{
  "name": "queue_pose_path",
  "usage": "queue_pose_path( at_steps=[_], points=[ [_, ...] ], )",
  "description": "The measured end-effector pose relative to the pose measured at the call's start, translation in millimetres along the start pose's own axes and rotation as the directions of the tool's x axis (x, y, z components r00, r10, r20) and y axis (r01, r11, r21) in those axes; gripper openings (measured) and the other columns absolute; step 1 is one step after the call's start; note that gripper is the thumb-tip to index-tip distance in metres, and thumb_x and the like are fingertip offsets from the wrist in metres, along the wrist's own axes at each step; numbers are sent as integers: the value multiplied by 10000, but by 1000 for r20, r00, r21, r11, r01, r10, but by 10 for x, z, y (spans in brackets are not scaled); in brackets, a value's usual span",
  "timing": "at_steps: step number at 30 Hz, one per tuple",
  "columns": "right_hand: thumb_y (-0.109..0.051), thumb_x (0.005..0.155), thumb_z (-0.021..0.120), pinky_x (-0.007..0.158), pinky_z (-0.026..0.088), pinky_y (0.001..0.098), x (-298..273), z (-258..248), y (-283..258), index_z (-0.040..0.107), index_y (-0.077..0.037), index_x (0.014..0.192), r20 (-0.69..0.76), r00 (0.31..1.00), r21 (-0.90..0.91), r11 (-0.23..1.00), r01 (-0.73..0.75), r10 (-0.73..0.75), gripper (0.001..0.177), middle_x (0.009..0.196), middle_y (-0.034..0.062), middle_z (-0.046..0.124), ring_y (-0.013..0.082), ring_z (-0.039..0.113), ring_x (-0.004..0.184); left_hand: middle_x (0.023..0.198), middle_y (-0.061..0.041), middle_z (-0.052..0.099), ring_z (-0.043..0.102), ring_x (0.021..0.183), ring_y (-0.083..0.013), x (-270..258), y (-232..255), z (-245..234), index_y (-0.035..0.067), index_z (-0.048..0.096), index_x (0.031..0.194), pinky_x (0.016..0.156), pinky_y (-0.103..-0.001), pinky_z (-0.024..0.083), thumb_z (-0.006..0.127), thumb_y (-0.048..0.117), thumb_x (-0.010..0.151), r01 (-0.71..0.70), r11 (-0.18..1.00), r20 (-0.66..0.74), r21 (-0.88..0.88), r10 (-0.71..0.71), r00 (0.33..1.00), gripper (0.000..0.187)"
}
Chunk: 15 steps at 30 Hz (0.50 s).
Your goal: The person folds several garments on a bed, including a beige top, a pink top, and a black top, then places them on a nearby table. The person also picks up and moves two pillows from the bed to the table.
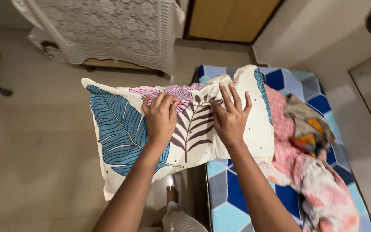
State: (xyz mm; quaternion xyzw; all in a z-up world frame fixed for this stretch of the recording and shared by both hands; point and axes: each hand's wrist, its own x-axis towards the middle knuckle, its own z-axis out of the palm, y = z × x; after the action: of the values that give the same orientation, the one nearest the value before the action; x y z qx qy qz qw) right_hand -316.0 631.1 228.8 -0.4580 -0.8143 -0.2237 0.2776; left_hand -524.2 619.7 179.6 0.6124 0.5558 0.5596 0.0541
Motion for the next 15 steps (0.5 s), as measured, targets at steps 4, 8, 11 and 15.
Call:
queue_pose_path(
  at_steps=[4,8,11,15],
  points=[
    [-128,889,750,1244,173,588,494,363,-117,797,-151,1031,-1,997,87,994,71,-71,152,1555,55,540,293,419,1492,934,-8,659,652,967,-219,278,-295,-186,110,673,959,1161,-528,279,691,74,917,69,994,-36,87,-66,997,58],
    [-121,894,753,1255,175,583,1018,708,-339,794,-146,1026,-32,987,157,975,159,-155,140,1567,47,536,292,421,1501,954,-3,661,652,978,-212,540,-600,-396,114,678,989,1165,-523,275,692,80,921,117,982,-170,150,-91,981,77],
    [-116,890,755,1255,175,584,1373,988,-569,793,-143,1030,-57,975,210,952,222,-215,147,1575,54,528,298,417,1500,954,-3,653,650,984,-213,699,-870,-556,118,679,988,1176,-523,271,692,85,937,171,964,-251,201,-118,961,62],
    [-100,869,756,1255,164,593,1886,1409,-1016,794,-143,1016,-70,959,244,927,283,-275,157,1572,59,523,303,411,1496,951,-8,646,645,978,-224,993,-1358,-917,114,678,982,1185,-525,272,693,93,921,237,944,-319,229,-157,935,66]
  ],
)
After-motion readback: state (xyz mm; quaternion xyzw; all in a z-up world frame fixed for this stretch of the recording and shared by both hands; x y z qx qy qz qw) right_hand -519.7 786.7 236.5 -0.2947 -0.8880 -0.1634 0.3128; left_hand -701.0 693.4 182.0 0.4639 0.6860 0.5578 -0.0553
